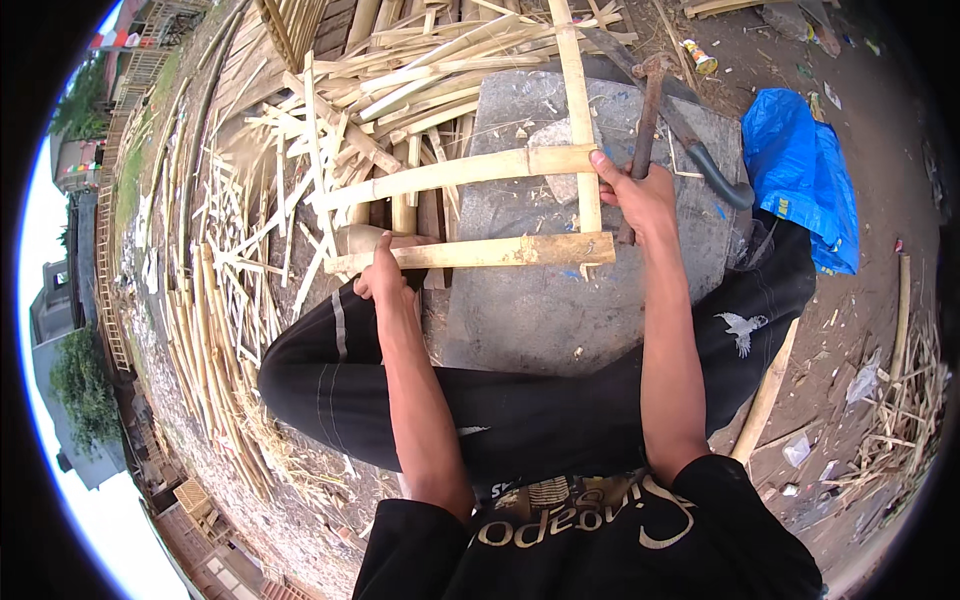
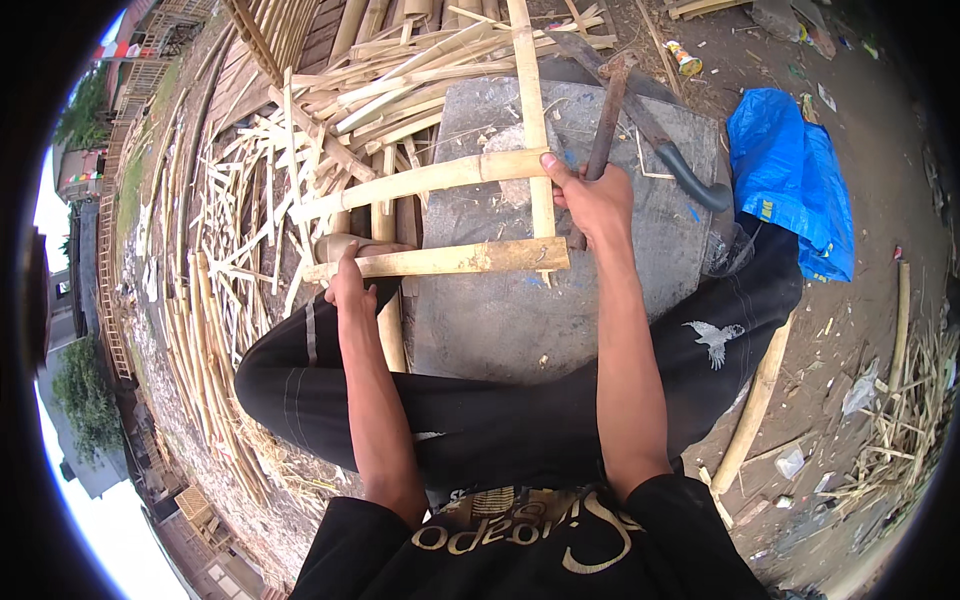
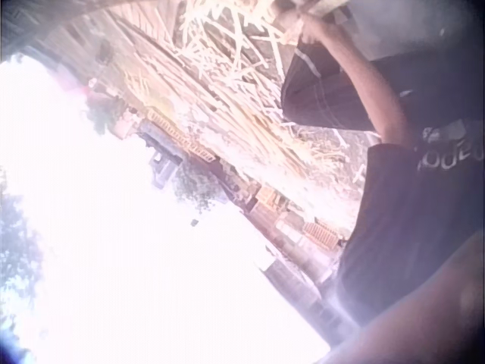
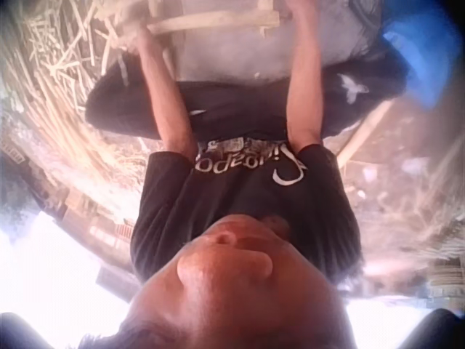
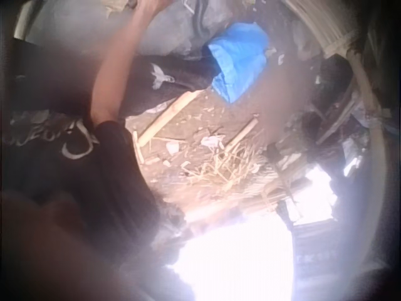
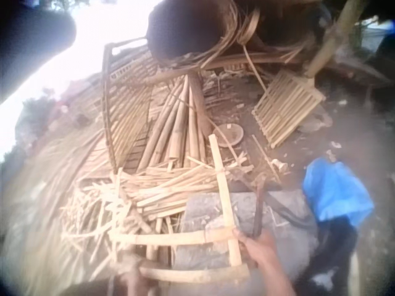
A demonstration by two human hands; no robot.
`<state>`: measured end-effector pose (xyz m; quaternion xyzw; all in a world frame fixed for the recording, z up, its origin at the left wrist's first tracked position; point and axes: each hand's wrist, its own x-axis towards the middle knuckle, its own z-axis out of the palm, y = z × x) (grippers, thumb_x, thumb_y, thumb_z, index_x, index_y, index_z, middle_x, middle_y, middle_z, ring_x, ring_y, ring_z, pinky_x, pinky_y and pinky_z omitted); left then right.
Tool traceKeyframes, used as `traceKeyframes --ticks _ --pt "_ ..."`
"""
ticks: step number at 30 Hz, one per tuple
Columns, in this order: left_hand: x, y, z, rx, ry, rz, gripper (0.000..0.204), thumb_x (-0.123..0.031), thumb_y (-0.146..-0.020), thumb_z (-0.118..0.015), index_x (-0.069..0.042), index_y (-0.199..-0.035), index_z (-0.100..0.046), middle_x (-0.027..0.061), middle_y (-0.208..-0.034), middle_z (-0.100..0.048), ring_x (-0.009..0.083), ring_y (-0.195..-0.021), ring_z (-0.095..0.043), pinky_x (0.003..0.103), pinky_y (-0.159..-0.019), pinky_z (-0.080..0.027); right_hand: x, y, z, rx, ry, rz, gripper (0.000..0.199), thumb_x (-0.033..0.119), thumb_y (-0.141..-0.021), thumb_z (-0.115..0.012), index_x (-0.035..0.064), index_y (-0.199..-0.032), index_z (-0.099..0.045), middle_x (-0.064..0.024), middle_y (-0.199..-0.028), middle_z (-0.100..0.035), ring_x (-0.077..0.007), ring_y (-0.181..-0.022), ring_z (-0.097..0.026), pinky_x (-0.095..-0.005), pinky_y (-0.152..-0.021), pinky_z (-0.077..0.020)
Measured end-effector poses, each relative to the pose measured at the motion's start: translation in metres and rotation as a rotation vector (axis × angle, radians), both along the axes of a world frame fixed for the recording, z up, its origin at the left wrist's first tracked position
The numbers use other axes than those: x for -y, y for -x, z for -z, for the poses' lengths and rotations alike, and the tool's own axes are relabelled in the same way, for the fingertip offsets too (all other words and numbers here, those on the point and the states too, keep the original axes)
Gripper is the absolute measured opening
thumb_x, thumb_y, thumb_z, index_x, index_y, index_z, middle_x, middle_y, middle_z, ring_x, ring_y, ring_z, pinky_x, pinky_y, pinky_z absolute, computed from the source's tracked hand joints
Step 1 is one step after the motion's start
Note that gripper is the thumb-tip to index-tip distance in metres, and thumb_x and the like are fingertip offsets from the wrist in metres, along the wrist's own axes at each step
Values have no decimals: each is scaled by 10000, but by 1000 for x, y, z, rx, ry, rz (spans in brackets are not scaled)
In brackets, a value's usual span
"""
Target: The person is making a bamboo frame by positioning bamboo strips and using a hammer to secure them with nails on a stone surface.
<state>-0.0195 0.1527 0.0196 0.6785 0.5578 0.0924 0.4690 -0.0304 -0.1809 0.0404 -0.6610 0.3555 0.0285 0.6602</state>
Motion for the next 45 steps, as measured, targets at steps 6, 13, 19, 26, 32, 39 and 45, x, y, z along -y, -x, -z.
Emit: traceKeyframes --ticks 6,13,19,26,32,39,45 --pt "-60 0 24 315 454 -113 453 -116 -907 -725 22 -1298 -541 199 -1284 -553 329 -1117 -598 538 -975 -504 -2 2 9 33 -37 26 401 283 -810 -878 -41 -774 -643 -109 -778 -692 -154 -664 -697 -261 -590 -595" --pt "-67 -15 49 432 434 -37 307 -63 -948 -667 -24 -1244 -594 121 -1262 -587 289 -1176 -570 558 -971 -492 -6 4 8 108 -98 53 410 268 -811 -877 -10 -740 -584 -113 -766 -679 -162 -636 -698 -270 -563 -605" --pt "-64 -19 41 558 545 -145 288 -40 -936 -665 -47 -1214 -591 110 -1134 -647 274 -1082 -632 562 -952 -483 -9 7 8 92 -82 82 409 263 -815 -872 0 -728 -571 -115 -751 -676 -170 -642 -709 -272 -562 -605" --pt "-63 -13 -5 339 460 -35 334 -88 -943 -680 -14 -1255 -585 143 -1234 -551 277 -1088 -562 512 -895 -543 -5 5 15 76 -54 89 411 288 -799 -882 -12 -716 -614 -130 -762 -704 -175 -634 -716 -273 -561 -598" --pt "-70 -11 -1 340 530 79 320 -77 -978 -610 -15 -1283 -531 163 -1235 -607 284 -1150 -615 468 -1017 -504 -3 2 21 107 -100 91 438 308 -787 -890 -48 -753 -638 -148 -775 -712 -183 -647 -725 -294 -558 -602" --pt "-73 -8 18 209 540 76 319 -64 -980 -592 -43 -1297 -561 112 -1213 -616 264 -1147 -606 473 -987 -513 -5 8 24 104 -96 92 472 313 -772 -901 -29 -760 -577 -157 -761 -703 -200 -644 -725 -314 -547 -604" --pt "-57 -5 12 223 525 -10 300 -145 -1027 -536 -108 -1324 -549 106 -1252 -578 263 -1130 -576 489 -948 -490 -2 7 19 50 -88 76 430 302 -795 -886 -44 -797 -630 -136 -788 -708 -170 -668 -714 -285 -593 -606"
